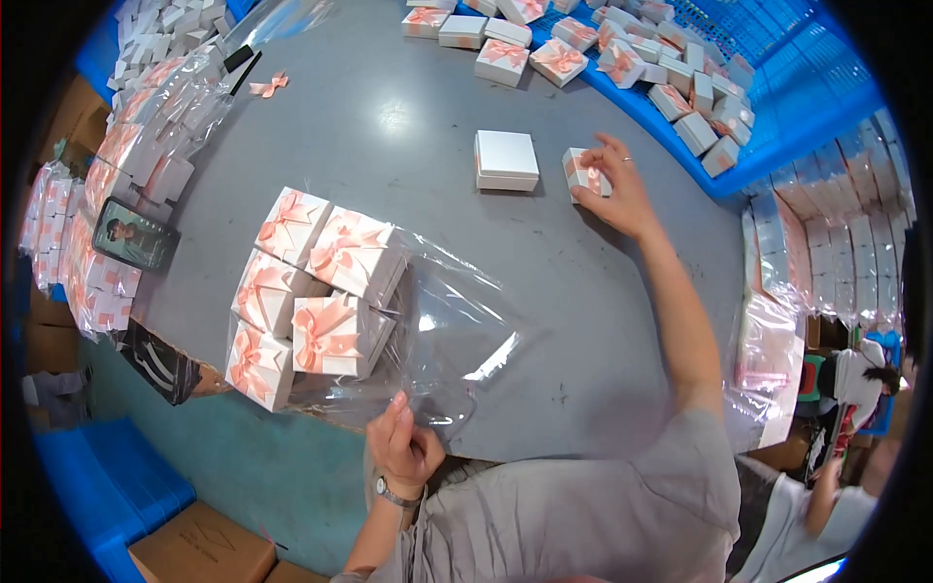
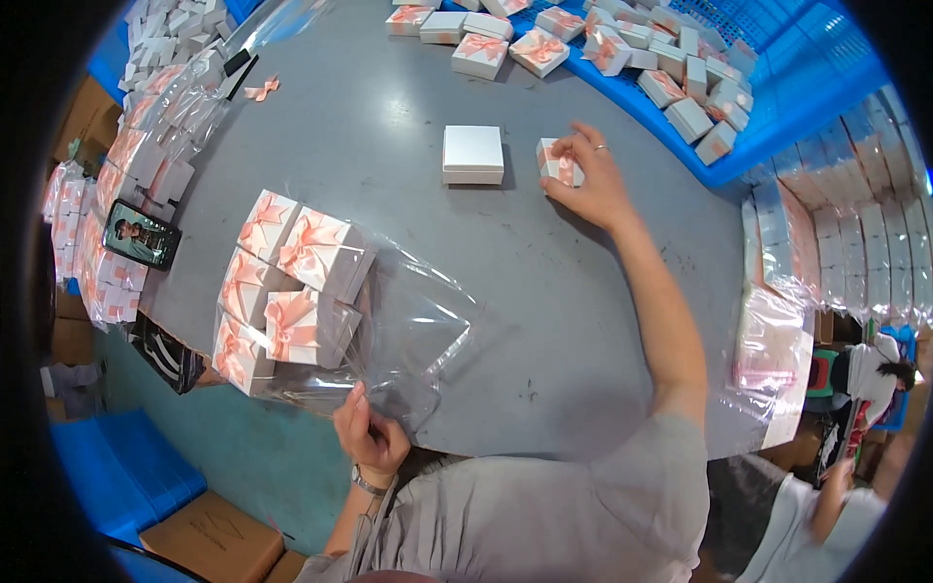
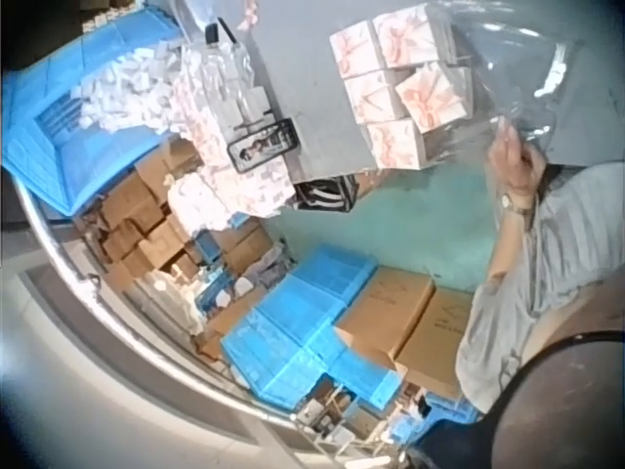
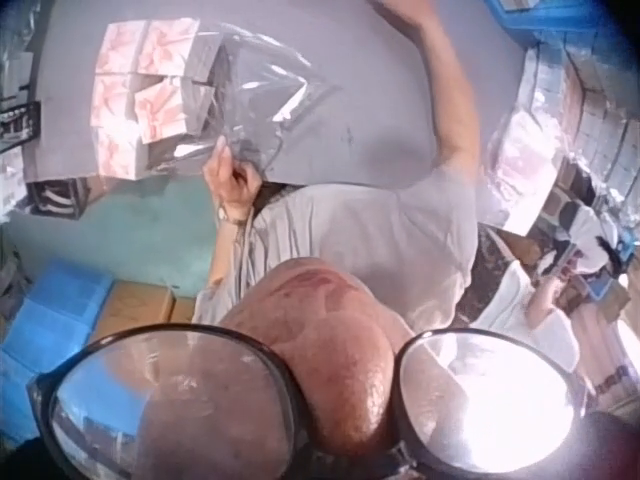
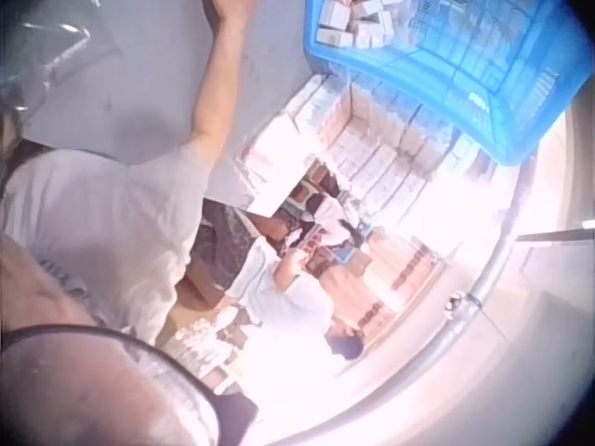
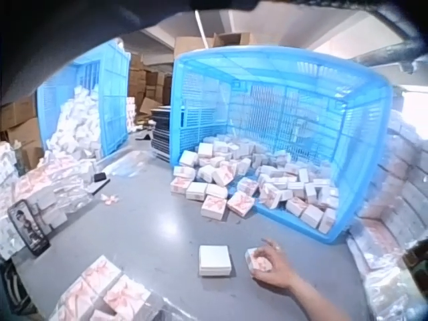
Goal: Packing small gift boxes with pink bows into clear plastic bags.
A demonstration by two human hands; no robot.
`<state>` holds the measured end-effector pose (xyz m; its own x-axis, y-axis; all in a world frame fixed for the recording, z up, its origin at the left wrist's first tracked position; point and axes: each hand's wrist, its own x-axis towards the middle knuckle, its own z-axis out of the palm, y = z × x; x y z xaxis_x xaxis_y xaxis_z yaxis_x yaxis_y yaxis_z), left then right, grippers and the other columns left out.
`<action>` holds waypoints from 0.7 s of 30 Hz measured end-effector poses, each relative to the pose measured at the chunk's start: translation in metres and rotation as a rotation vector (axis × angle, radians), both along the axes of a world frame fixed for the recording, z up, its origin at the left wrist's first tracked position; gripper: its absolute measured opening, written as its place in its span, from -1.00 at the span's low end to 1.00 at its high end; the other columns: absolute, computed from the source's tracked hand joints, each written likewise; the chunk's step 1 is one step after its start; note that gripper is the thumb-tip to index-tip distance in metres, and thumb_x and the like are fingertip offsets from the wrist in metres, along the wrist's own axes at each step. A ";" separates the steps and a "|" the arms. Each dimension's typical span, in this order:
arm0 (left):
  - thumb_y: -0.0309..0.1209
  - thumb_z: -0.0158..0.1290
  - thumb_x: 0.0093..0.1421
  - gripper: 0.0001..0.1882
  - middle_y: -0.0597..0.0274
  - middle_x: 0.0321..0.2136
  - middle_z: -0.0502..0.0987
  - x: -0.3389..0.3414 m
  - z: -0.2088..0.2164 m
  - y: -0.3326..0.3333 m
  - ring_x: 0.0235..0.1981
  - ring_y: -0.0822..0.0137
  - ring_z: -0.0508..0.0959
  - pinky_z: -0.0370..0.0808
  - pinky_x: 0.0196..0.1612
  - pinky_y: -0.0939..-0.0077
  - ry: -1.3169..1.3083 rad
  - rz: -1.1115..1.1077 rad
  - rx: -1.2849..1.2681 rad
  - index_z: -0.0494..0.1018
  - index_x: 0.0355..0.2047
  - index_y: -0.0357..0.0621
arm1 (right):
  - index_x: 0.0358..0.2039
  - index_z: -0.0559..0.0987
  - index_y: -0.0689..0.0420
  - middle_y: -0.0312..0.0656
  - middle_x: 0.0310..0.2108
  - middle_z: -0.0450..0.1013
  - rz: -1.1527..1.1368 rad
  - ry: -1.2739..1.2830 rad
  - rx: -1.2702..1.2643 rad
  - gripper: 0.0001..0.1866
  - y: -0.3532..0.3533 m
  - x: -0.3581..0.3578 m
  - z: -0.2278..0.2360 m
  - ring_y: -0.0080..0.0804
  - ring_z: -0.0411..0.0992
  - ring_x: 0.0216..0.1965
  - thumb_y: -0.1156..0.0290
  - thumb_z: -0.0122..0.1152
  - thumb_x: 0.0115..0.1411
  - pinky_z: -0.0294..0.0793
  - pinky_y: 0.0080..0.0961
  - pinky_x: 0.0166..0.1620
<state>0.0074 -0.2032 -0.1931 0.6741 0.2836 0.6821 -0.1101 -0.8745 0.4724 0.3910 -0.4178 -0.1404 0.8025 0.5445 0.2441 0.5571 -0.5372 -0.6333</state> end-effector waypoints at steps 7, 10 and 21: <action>-0.73 0.00 -0.14 -0.35 -0.06 0.04 0.53 0.004 0.003 0.000 -0.26 0.10 0.55 0.45 -0.24 0.35 -0.062 -0.025 -0.048 0.37 0.08 -0.24 | 0.01 0.48 -0.02 0.07 0.11 0.34 -0.394 -0.229 -0.202 -0.40 0.021 -0.027 0.019 0.02 0.31 0.20 0.02 0.37 -0.04 0.38 -0.19 0.16; -0.73 -0.02 -0.13 -0.35 -0.06 0.05 0.52 0.005 0.004 -0.001 -0.25 0.11 0.56 0.45 -0.23 0.34 -0.077 -0.021 -0.045 0.37 0.08 -0.25 | 0.05 0.46 -0.05 0.08 0.09 0.36 -0.337 -0.240 -0.001 -0.37 0.072 -0.039 0.034 0.01 0.34 0.17 0.00 0.36 -0.02 0.42 -0.15 0.13; -0.76 -0.06 -0.10 -0.22 -0.01 0.27 0.29 -0.030 0.068 -0.015 -0.22 0.08 0.47 0.45 -0.15 0.31 -0.023 -0.139 -0.370 0.26 0.25 -0.27 | 0.16 0.38 -0.08 -0.04 0.12 0.38 -0.211 -0.244 -0.113 -0.26 0.063 -0.069 0.026 -0.10 0.43 0.10 0.15 0.37 -0.09 0.46 -0.19 0.11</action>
<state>-0.0229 -0.2182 -0.1247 0.7093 0.4199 0.5661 -0.2298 -0.6215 0.7489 0.3224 -0.3553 -0.1148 0.8258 0.4071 0.3902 0.5538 -0.7160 -0.4250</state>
